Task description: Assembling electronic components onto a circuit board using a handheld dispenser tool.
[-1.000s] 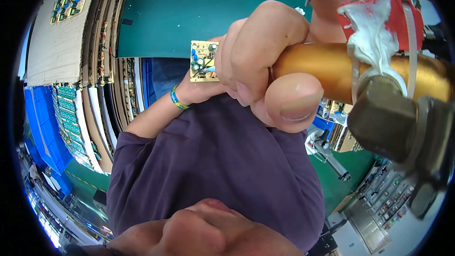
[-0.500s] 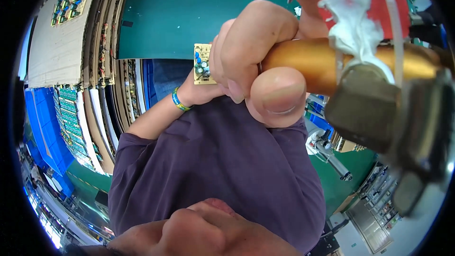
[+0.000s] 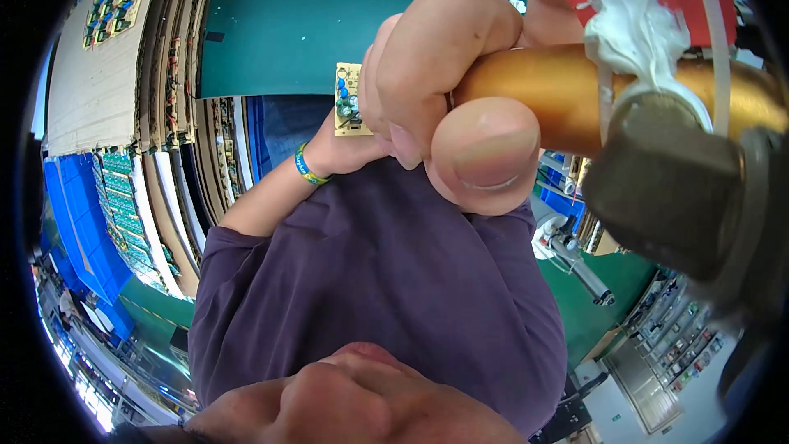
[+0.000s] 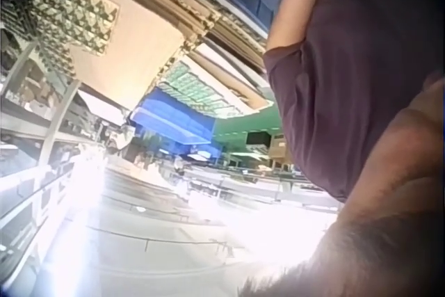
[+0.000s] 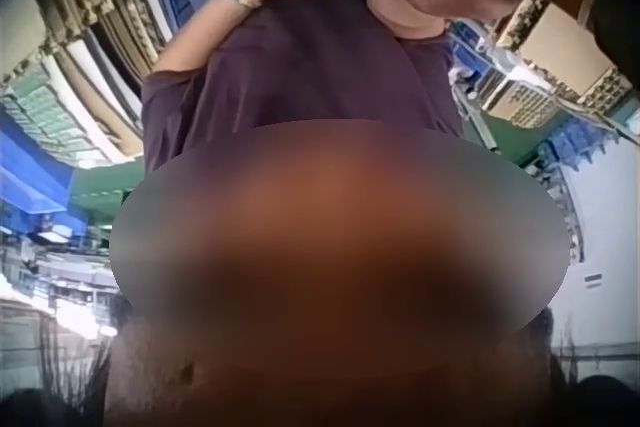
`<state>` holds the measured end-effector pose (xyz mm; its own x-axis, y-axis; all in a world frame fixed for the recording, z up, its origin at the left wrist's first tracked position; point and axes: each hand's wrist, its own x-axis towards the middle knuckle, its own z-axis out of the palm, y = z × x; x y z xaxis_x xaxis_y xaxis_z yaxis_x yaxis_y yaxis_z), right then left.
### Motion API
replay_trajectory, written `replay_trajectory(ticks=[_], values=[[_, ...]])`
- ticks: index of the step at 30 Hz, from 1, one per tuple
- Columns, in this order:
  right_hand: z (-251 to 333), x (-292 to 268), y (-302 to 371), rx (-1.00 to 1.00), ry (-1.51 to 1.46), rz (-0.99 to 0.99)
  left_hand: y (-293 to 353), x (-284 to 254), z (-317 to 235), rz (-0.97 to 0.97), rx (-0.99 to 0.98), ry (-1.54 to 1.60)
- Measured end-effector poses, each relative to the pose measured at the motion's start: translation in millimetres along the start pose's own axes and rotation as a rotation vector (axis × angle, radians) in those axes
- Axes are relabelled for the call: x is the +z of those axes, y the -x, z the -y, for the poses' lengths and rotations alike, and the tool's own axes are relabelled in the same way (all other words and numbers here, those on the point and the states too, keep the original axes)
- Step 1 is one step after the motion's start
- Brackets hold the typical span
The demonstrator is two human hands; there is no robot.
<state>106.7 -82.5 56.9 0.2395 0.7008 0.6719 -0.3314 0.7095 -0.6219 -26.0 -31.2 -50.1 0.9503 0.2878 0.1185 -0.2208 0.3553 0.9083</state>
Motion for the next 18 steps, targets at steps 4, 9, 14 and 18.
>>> replay_trajectory(ticks=[4, 9, 14, 18], values=[[-1, 0, 3, -0.022, 0.019, -0.004, 3, 2, 5, -0.031, -0.12, 0.138], [-1, -8, 4, -0.008, 0.038, -0.081, 3, 0, 10, 0.004, -0.06, 0.136], [-2, -2, 8, -0.047, 0.03, -0.093, 1, -1, 10, 0.012, -0.037, 0.076], [-1, -4, 4, -0.007, 0.066, -0.038, 1, -1, 9, 0.012, -0.04, 0.023]])
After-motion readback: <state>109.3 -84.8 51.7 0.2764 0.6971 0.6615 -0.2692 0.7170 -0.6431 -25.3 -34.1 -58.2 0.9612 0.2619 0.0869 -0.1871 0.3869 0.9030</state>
